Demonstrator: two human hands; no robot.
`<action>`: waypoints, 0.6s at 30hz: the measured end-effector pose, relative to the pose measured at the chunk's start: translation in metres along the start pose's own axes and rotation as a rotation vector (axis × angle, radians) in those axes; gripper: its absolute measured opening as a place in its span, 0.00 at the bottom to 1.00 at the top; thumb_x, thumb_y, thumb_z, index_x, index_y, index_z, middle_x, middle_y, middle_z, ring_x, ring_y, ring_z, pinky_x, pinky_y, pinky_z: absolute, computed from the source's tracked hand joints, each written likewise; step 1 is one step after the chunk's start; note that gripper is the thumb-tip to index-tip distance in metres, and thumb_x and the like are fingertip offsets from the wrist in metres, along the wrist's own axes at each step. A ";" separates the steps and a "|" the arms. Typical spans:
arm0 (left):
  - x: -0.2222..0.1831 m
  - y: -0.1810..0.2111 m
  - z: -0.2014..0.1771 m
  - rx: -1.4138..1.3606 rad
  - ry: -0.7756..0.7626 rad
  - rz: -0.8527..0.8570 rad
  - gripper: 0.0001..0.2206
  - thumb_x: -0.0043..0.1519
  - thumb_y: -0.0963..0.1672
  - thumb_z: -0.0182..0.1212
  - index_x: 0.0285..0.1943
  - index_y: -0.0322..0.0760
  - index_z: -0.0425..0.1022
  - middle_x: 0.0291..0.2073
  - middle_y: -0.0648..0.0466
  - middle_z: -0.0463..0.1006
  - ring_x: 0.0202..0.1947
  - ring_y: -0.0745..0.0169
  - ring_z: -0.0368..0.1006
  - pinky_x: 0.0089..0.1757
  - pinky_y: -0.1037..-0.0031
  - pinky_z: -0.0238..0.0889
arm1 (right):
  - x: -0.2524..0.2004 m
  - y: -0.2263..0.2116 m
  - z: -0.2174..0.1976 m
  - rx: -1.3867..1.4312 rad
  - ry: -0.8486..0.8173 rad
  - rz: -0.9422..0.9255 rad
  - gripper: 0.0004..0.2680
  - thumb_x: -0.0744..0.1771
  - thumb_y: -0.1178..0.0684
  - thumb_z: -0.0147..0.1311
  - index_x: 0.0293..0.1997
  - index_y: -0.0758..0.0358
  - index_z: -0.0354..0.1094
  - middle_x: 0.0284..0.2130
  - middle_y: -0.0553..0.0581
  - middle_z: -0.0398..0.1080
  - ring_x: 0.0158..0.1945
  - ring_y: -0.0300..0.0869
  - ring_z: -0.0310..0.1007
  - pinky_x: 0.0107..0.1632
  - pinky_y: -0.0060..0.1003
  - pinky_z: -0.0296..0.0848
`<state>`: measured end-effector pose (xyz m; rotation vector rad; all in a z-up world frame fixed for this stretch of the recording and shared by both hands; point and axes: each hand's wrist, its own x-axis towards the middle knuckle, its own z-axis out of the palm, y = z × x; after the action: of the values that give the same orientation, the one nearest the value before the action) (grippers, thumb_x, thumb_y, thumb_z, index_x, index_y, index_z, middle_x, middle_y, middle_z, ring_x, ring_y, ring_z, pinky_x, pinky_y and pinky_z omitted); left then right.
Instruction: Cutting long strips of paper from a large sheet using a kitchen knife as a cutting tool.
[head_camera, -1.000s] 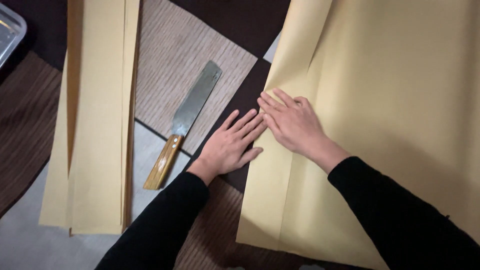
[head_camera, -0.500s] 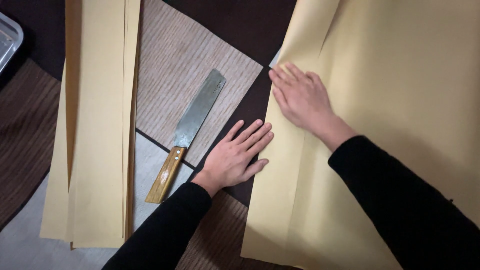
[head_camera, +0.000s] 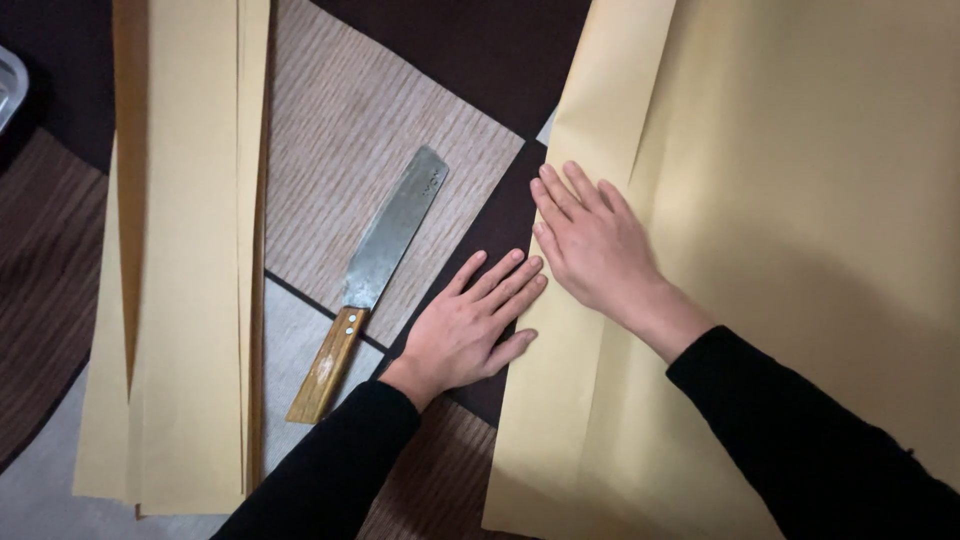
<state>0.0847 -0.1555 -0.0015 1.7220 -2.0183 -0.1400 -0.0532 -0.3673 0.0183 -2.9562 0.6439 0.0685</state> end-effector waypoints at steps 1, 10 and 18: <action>0.000 0.000 -0.001 0.004 0.000 -0.002 0.32 0.77 0.57 0.49 0.88 0.41 0.65 0.85 0.49 0.66 0.85 0.51 0.58 0.79 0.48 0.43 | 0.000 0.001 0.002 0.014 0.011 -0.001 0.22 0.78 0.43 0.37 0.84 0.56 0.63 0.81 0.57 0.63 0.85 0.57 0.56 0.75 0.62 0.63; 0.004 0.002 -0.004 -0.002 0.011 0.000 0.31 0.76 0.55 0.52 0.86 0.40 0.67 0.83 0.48 0.68 0.84 0.49 0.61 0.78 0.46 0.46 | 0.052 0.042 0.008 0.042 -0.054 0.074 0.22 0.79 0.41 0.33 0.87 0.50 0.60 0.84 0.50 0.59 0.87 0.52 0.50 0.77 0.63 0.58; 0.031 -0.012 0.002 -0.020 0.074 0.057 0.24 0.74 0.55 0.54 0.72 0.40 0.77 0.67 0.48 0.78 0.70 0.45 0.72 0.67 0.47 0.59 | 0.076 0.055 -0.002 0.128 -0.190 0.135 0.23 0.79 0.38 0.29 0.87 0.47 0.57 0.86 0.46 0.54 0.89 0.51 0.45 0.78 0.67 0.55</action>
<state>0.0917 -0.1874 0.0015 1.6315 -2.0034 -0.0770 -0.0072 -0.4485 0.0091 -2.7377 0.7867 0.3042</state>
